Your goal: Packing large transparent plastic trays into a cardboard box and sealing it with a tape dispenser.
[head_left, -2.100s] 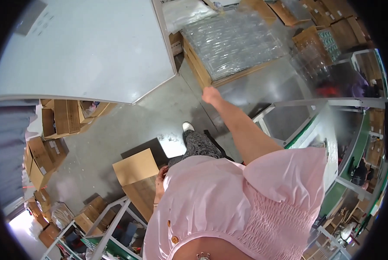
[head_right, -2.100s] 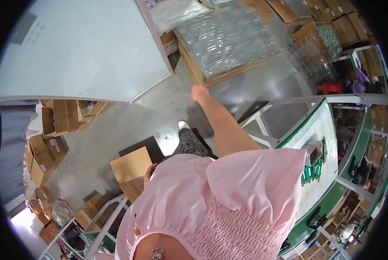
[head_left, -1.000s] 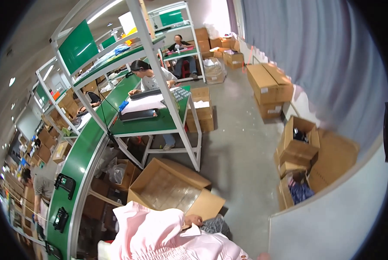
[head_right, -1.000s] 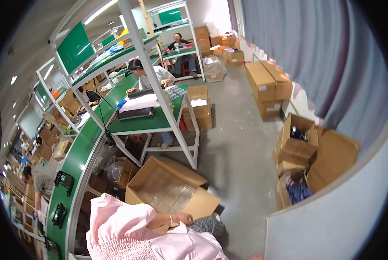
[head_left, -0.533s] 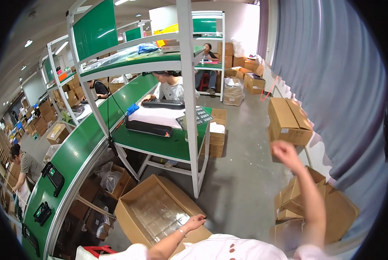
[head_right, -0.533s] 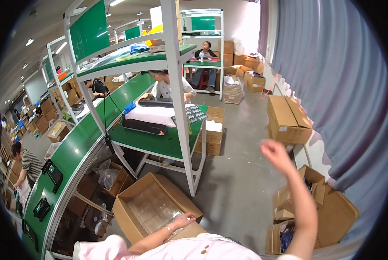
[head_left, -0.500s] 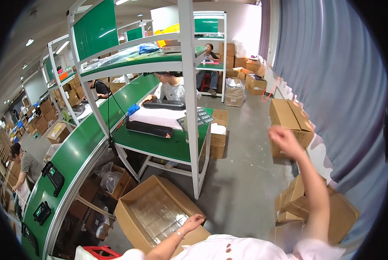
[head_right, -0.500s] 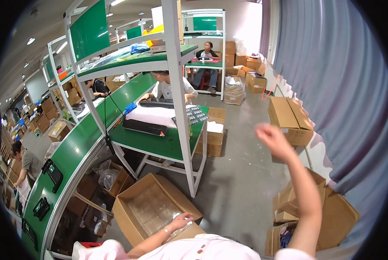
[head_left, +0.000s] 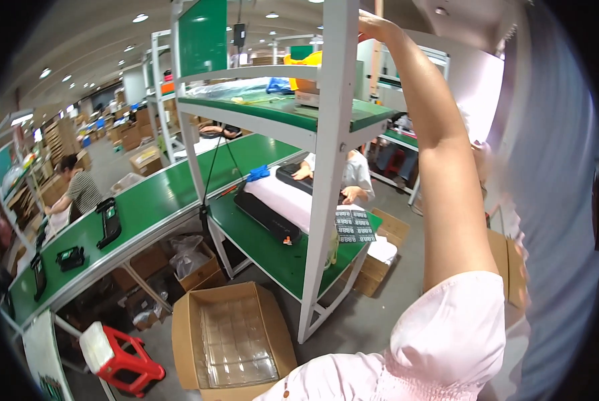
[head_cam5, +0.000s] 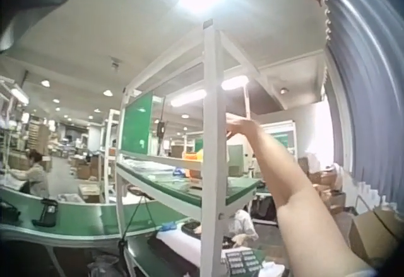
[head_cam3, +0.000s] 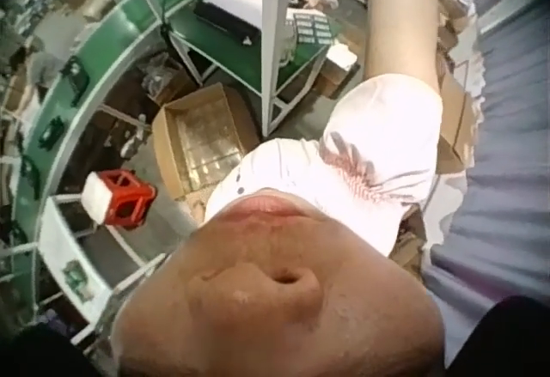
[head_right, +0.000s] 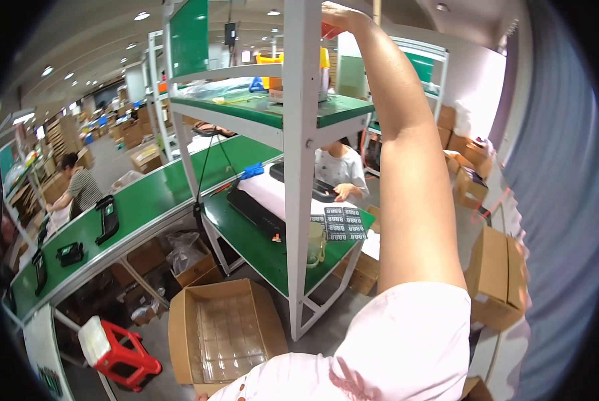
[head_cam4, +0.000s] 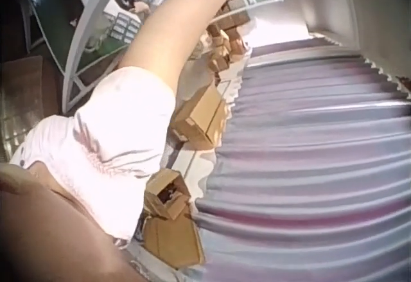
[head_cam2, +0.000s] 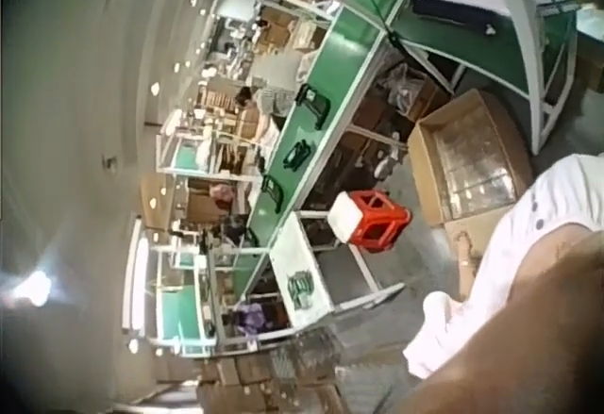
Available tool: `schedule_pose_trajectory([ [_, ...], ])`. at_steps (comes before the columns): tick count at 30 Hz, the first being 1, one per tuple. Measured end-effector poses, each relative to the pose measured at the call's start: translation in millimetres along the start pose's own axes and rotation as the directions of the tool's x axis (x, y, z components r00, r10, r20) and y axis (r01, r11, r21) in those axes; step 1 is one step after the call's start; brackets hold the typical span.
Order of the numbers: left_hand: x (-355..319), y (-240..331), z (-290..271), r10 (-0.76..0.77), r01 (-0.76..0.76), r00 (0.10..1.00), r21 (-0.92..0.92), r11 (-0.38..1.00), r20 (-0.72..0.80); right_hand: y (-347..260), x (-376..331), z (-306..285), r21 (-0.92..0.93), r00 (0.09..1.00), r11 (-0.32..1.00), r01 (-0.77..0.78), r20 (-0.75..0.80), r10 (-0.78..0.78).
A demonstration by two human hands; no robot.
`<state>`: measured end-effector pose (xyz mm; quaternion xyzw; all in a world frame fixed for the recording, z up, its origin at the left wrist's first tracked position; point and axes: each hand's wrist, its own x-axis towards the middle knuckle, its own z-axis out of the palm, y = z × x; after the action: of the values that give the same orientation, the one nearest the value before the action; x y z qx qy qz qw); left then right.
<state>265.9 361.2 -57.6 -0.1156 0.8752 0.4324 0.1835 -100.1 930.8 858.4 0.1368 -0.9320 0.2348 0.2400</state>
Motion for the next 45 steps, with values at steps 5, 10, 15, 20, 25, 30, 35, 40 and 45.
schedule_pose_trajectory([
  [5, -40, 16, 58, -0.216, 0.202, 0.974, -0.177, 0.963, -0.065, -50, 1, 59, 0.051, 0.974, 0.974, 0.219, 0.047, -0.221],
  [10, -96, 28, 91, -0.410, 0.376, 0.911, -0.321, 0.869, -0.046, -76, -29, 68, 0.021, 0.942, 0.944, 0.330, 0.062, -0.331],
  [15, -147, 46, 95, -0.560, 0.510, 0.828, -0.429, 0.745, 0.011, -82, -42, 69, -0.027, 0.911, 0.911, 0.411, 0.059, -0.409],
  [20, -202, 77, 80, -0.673, 0.600, 0.736, -0.535, 0.594, 0.078, -109, -27, 70, -0.082, 0.866, 0.862, 0.501, 0.043, -0.499],
  [25, -214, 205, 10, -0.646, 0.606, 0.753, -0.512, 0.609, 0.123, -70, -35, 46, -0.216, 0.862, 0.841, 0.496, 0.005, -0.507],
  [30, -175, 167, 5, -0.490, 0.495, 0.866, -0.320, 0.808, 0.100, -54, -44, 23, -0.342, 0.872, 0.831, 0.438, -0.064, -0.486],
  [35, -106, 132, 11, -0.371, 0.381, 0.924, -0.156, 0.911, 0.088, -86, -51, 59, -0.428, 0.861, 0.812, 0.398, -0.131, -0.491],
  [40, -83, 329, -54, 0.394, -0.420, 0.890, -0.077, 0.904, -0.230, -69, -70, 46, -0.535, 0.898, 0.801, 0.268, -0.161, -0.409],
  [45, -154, 624, -109, 0.998, -0.964, 0.041, 0.261, 0.051, -0.041, -54, -71, 67, -0.558, 0.953, 0.817, 0.143, -0.146, -0.266],
])
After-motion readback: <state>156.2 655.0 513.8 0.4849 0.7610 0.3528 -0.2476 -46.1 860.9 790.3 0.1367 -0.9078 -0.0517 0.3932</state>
